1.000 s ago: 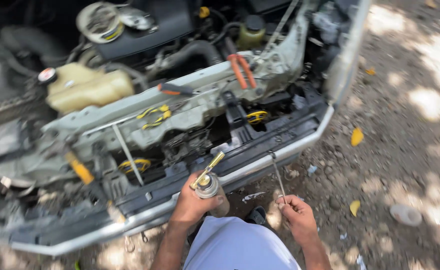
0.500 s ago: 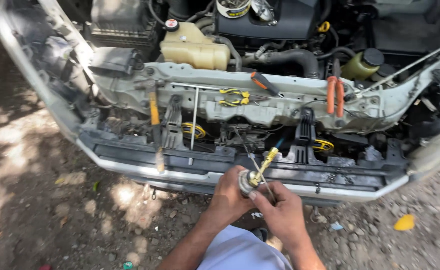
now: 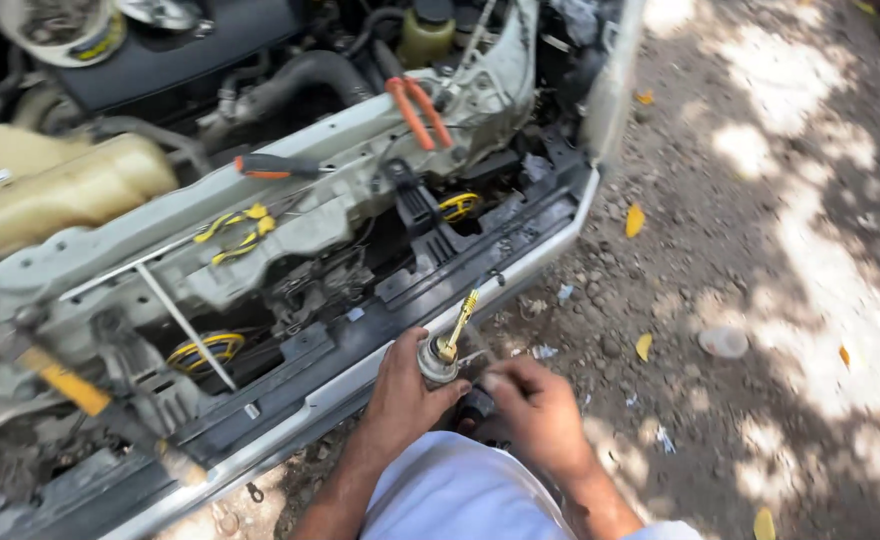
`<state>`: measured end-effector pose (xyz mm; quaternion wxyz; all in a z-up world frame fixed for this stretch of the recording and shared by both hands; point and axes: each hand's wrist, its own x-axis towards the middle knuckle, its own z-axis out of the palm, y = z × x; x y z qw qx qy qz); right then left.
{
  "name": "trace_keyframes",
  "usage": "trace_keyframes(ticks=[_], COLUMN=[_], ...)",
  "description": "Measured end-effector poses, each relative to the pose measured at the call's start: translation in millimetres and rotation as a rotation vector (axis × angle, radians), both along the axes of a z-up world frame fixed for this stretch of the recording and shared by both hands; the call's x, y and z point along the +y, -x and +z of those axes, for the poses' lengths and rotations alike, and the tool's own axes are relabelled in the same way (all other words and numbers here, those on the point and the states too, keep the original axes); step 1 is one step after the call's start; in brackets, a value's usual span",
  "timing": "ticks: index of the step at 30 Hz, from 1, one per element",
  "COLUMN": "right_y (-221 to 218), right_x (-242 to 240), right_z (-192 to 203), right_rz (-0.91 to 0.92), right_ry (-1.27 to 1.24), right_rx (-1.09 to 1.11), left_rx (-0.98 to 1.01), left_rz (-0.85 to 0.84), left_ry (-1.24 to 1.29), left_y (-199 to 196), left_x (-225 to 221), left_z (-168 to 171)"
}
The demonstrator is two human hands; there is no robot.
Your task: The person crouches in front of a car with the hood open and holds a lit blowtorch in one hand, directing the flame at the front bumper and radiator support area while using the other hand to position and press a thin metal rod against the heated spot. At the end the person carries the torch and places it in the engine bay.
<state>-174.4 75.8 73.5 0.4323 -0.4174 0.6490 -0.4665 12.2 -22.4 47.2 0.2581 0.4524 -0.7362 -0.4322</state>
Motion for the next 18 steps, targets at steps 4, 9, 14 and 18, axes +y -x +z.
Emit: trace_keyframes(ticks=[4,9,14,18], right_y=[55.1,114.5,157.2,183.6], right_x=[60.3,97.1,78.5,53.9], right_z=[-45.0,-85.3,-74.8,-58.0], right_rz=[-0.272,-0.509,-0.391,-0.266], right_ry=[-0.066,-0.173,-0.21,-0.113], right_rx=[0.127,0.047,0.092,0.142], left_rx=[-0.066,-0.075,-0.067,-0.117], left_rz=[-0.079,-0.118,-0.049,0.11], left_ry=[-0.131,-0.143,-0.254,-0.151], left_y=[29.9,92.4,136.7,142.5], left_x=[-14.3,-33.9,-43.3,-39.7], left_z=[-5.1,13.3,22.8,8.3])
